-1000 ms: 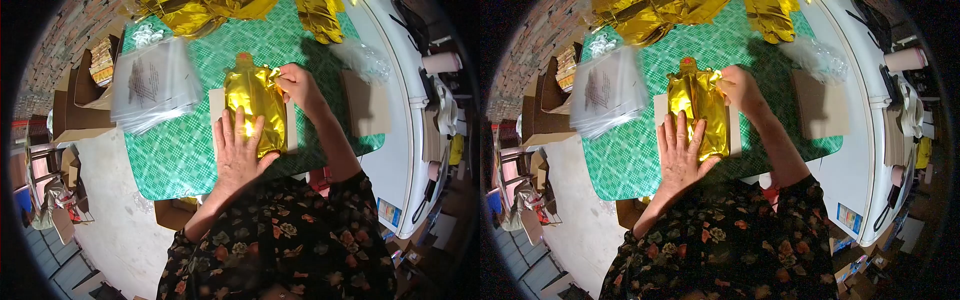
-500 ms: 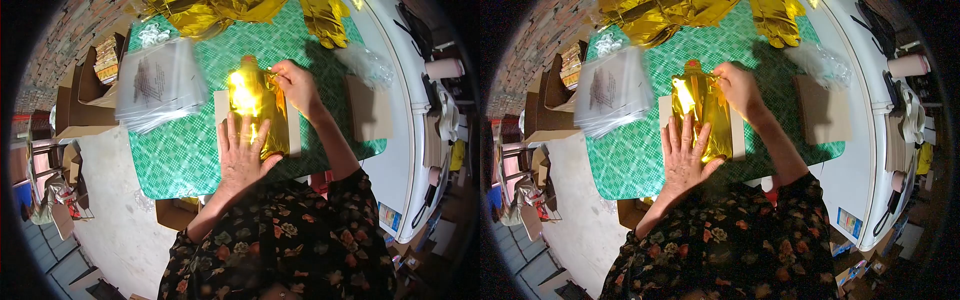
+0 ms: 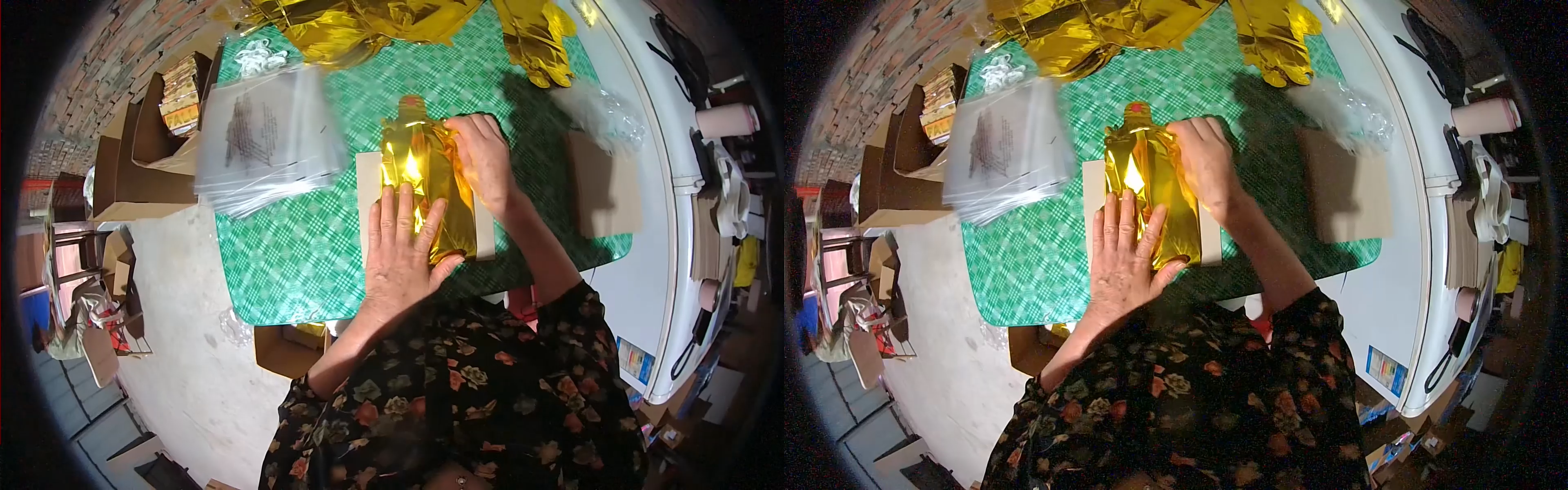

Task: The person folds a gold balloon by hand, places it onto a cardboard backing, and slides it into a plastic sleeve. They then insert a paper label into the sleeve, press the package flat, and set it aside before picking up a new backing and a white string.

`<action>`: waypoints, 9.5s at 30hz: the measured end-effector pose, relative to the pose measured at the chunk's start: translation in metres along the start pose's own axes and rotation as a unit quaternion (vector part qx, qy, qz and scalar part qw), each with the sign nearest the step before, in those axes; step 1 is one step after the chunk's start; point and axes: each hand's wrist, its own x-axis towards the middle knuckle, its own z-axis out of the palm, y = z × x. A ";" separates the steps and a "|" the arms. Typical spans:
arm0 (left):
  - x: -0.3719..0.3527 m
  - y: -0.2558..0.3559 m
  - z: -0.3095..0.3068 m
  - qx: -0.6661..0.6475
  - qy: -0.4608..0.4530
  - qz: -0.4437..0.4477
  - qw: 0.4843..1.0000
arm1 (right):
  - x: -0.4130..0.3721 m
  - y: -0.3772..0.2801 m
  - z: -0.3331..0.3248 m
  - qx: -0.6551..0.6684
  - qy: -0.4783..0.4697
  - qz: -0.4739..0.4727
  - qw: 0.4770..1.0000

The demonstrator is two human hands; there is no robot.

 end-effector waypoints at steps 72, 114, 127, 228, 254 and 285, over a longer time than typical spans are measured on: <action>0.025 -0.002 -0.021 0.010 0.030 0.087 0.996 | -0.143 -0.102 -0.065 -0.145 -0.296 -0.019 0.944; 0.033 -0.020 -0.006 0.079 -0.108 0.065 0.989 | 0.003 -0.013 -0.002 -0.160 -0.297 -0.117 0.934; 0.031 -0.020 -0.008 0.036 -0.046 0.083 0.995 | 0.003 -0.008 -0.037 -0.109 -0.127 -0.072 0.983; 0.092 -0.058 -0.008 0.013 -0.062 0.232 0.971 | -0.170 -0.065 -0.114 -0.080 -0.130 -0.027 0.988; 0.091 -0.059 -0.003 0.046 -0.054 0.241 0.968 | -0.269 -0.067 -0.236 -0.140 0.013 -0.034 0.989; 0.049 -0.050 -0.023 -0.044 -0.103 0.308 0.945 | -0.146 -0.054 -0.090 -0.152 -0.074 -0.064 0.983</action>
